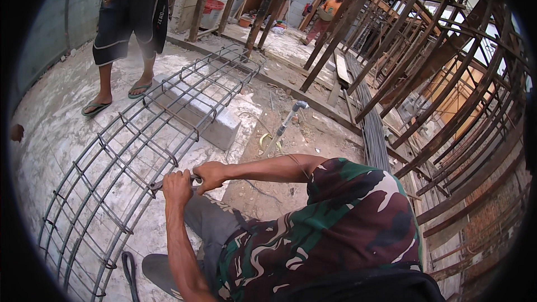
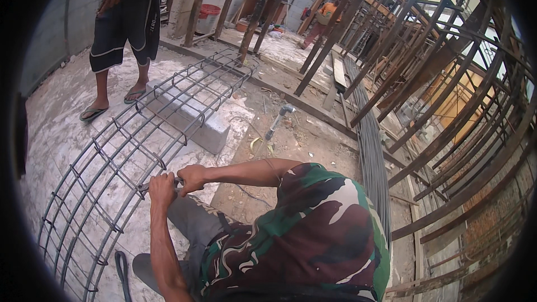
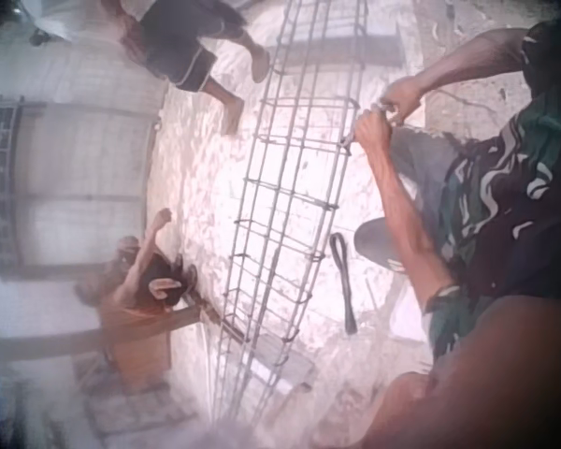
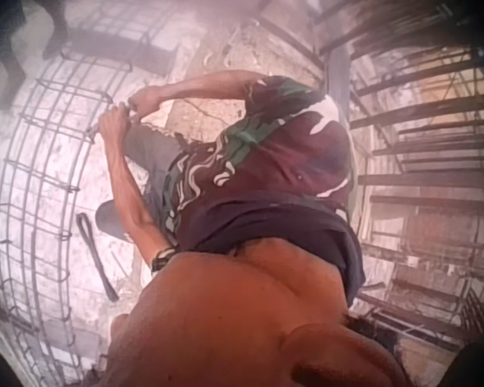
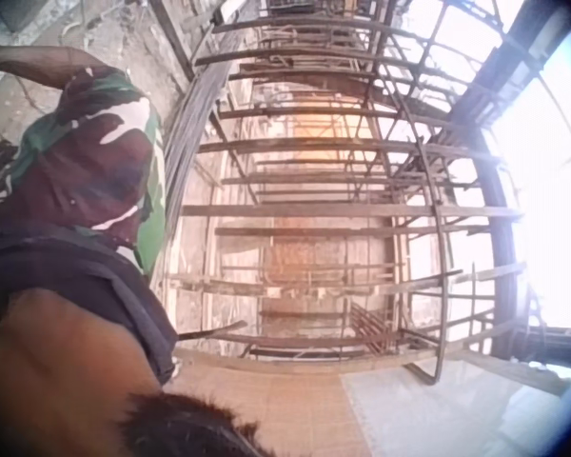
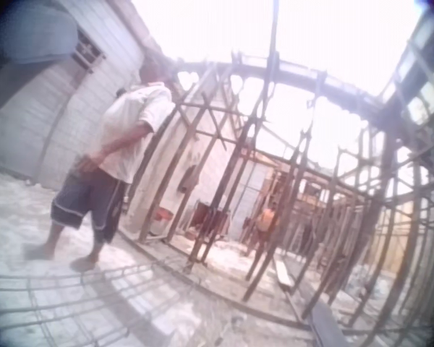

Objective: The person secures rebar mesh for a concrete structure by twisting wire around the intersections using pliers.

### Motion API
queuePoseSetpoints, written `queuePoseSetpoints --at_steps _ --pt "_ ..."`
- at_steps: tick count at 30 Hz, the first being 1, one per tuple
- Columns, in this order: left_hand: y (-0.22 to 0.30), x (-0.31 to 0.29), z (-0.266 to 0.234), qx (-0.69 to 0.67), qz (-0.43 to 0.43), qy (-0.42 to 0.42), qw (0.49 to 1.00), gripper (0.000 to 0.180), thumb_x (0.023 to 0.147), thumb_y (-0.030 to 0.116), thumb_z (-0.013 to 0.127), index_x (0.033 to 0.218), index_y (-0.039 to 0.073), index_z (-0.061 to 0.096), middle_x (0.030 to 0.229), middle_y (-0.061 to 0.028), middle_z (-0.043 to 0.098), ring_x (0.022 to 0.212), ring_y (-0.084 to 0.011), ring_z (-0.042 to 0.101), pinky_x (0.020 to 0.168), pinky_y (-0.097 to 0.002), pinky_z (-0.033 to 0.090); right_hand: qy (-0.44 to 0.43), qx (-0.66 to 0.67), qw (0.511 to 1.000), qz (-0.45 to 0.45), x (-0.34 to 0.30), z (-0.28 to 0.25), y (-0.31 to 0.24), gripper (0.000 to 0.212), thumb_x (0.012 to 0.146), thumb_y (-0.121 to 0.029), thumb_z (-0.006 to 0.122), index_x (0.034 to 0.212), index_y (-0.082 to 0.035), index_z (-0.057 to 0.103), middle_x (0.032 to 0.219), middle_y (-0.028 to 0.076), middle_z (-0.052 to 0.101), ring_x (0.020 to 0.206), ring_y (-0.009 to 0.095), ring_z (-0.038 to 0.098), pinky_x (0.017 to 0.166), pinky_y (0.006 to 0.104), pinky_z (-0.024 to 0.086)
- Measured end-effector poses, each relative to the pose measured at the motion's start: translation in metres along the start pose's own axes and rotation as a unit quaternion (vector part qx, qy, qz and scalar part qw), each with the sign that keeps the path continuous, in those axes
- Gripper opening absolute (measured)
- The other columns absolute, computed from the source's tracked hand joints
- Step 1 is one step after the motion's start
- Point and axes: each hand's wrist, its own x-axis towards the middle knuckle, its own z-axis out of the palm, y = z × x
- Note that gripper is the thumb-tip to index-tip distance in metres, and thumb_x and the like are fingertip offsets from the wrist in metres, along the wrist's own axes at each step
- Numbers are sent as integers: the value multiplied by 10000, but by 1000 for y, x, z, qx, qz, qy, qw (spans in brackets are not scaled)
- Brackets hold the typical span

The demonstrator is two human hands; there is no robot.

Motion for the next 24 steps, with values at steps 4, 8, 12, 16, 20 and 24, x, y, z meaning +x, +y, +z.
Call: queuePoseSetpoints --at_steps 4,8,12,16,20,24 --pt "0 13 -11 -30 -48 -85 995 91 710 88 564 778 57 617 741 -170 646 715 -327 637 658 -413 476 225 -248 939 -78 -8 20 0 412 696 -275 673 923 21 499 835 183 589 723 299 624 565 407 502" --pt "3 17 -13 0 -53 -138 989 147 718 94 550 820 60 651 769 -172 655 757 -327 645 663 -409 495 243 -244 937 -48 8 34 14 291 737 -225 613 873 14 518 733 178 611 643 308 636 526 406 496" --pt "2 15 -6 34 -42 -165 985 167 743 118 539 824 69 677 788 -161 663 766 -307 652 676 -394 506 256 -177 950 -37 11 44 16 191 722 -149 567 812 16 529 658 193 617 594 345 631 529 436 489" --pt "3 19 -1 50 -37 -191 980 172 746 138 551 815 82 697 830 -155 672 793 -287 660 705 -375 514 223 -128 966 -17 13 46 22 202 695 -130 559 828 21 546 673 217 616 628 390 621 572 473 486" --pt "-3 10 0 83 -47 -242 965 169 745 137 560 818 84 703 851 -141 677 815 -273 660 720 -377 509 182 -64 981 -21 22 63 21 199 688 -146 561 817 4 581 687 243 607 689 415 614 627 486 486" --pt "22 -5 -23 96 -5 -249 964 253 766 92 553 996 80 658 1041 -138 636 1038 -263 576 922 -438 400 114 51 989 -85 17 88 33 209 723 -156 511 793 20 601 734 259 607 714 419 609 655 474 489"
